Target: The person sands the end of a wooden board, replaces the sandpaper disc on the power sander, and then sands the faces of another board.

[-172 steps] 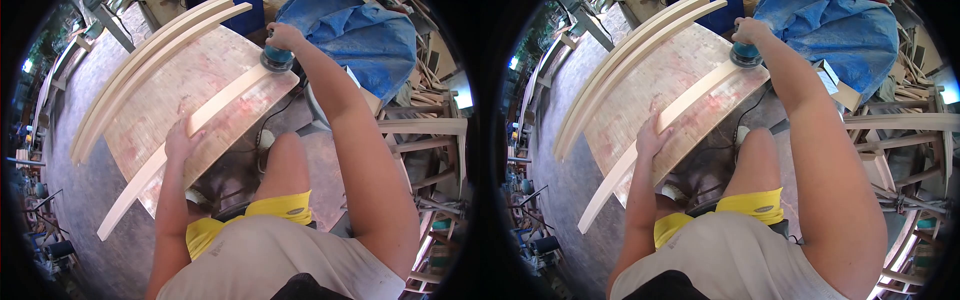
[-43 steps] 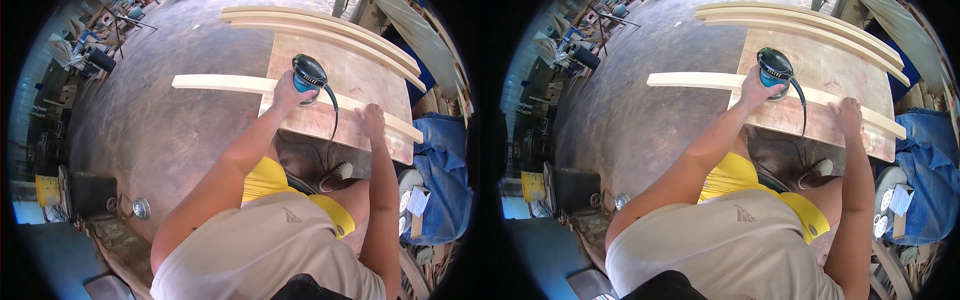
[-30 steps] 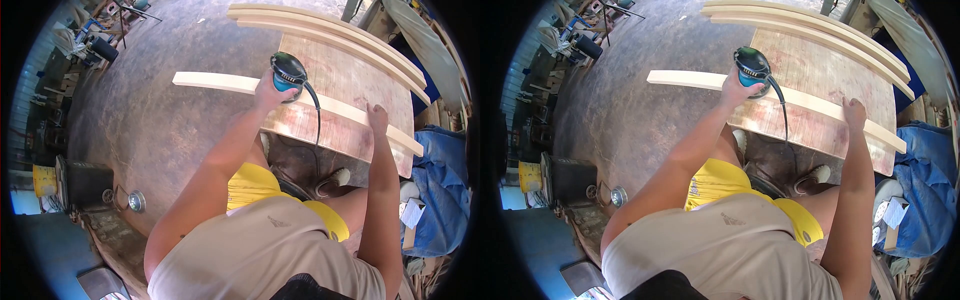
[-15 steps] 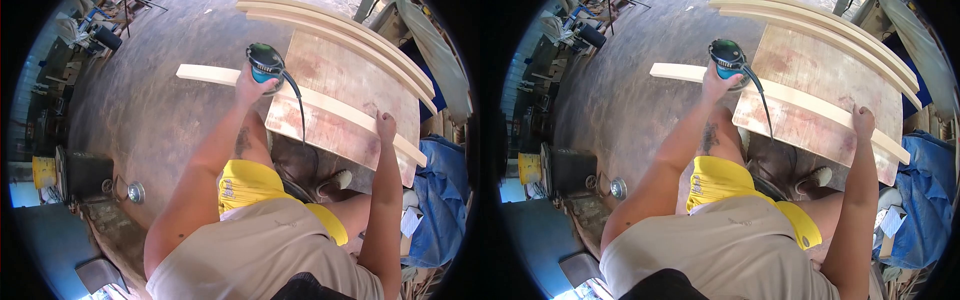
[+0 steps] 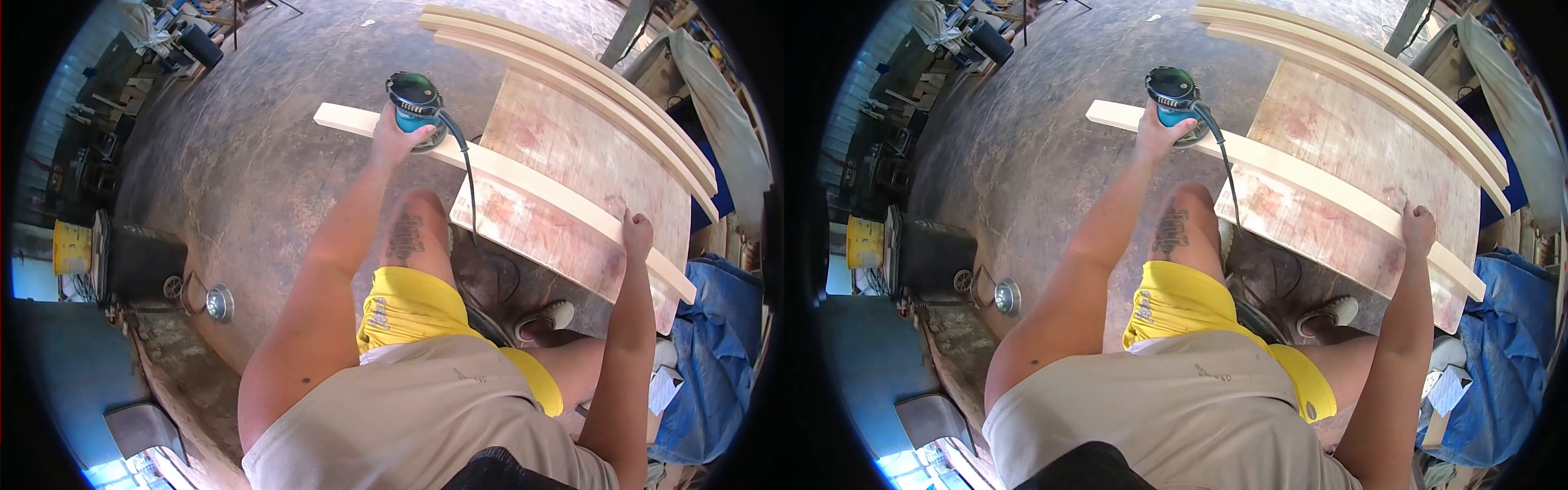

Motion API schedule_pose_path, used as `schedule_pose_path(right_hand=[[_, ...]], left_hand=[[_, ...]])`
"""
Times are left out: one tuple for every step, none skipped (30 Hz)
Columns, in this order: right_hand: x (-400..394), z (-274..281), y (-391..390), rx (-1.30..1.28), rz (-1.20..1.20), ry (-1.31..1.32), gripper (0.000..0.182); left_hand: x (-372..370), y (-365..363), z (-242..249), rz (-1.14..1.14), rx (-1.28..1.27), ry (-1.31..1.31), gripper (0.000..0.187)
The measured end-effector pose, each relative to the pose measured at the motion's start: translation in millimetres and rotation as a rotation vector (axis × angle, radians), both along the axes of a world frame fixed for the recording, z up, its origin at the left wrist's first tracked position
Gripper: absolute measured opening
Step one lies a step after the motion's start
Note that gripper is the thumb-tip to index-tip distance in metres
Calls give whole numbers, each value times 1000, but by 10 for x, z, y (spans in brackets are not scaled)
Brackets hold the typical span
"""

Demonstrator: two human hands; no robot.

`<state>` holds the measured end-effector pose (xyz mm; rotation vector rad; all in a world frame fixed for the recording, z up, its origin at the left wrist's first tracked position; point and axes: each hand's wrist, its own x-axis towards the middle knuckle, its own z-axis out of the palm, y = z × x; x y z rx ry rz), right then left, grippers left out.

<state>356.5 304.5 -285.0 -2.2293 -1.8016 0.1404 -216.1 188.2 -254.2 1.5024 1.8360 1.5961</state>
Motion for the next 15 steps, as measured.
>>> schedule_pose_path(right_hand=[[4, -7, -1, 0, 1, 0, 46], [6, -16, 2, 10, -2, 10, 45], [1, -14, -3, 20, -4, 20, 45], [-5, -14, -10, 20, -2, 19, 45], [-9, -16, -18, 42, 6, 31, 47], [-4, -25, -20, 65, 14, 42, 49], [1, -32, -15, 65, 15, 41, 49], [6, -39, -8, 60, 13, 36, 48], [11, -39, -1, 56, 9, 29, 48], [5, -25, -5, 56, 7, 27, 48], [-5, -13, -8, 43, 2, 27, 48], [-10, -4, -12, 30, -2, 27, 48], [-10, 5, -24, 27, -4, 23, 48], [-16, 17, -23, 27, -2, 34, 48], [-18, 16, -13, 28, 1, 47, 48]], left_hand=[[-52, -1, -19, 1, 0, 0, 73], [-115, 8, -62, 2, 11, -10, 73], [-168, 6, -76, 4, 23, -21, 73], [-224, 7, -88, 10, 16, -26, 74], [-281, 11, -97, 11, 16, -26, 74], [-333, 9, -90, 37, 13, -7, 74], [-380, 0, -87, 63, 10, 12, 74], [-425, -23, -87, 52, 33, -1, 74], [-502, -13, -125, 51, 33, -3, 74], [-603, 11, -192, 73, -3, -6, 75], [-704, 37, -257, 95, -41, -10, 75], [-748, 35, -233, 104, -35, -16, 75], [-785, 2, -225, 102, -38, -19, 75], [-833, -18, -210, 102, -42, -32, 74], [-859, -39, -166, 104, -45, -43, 74]])
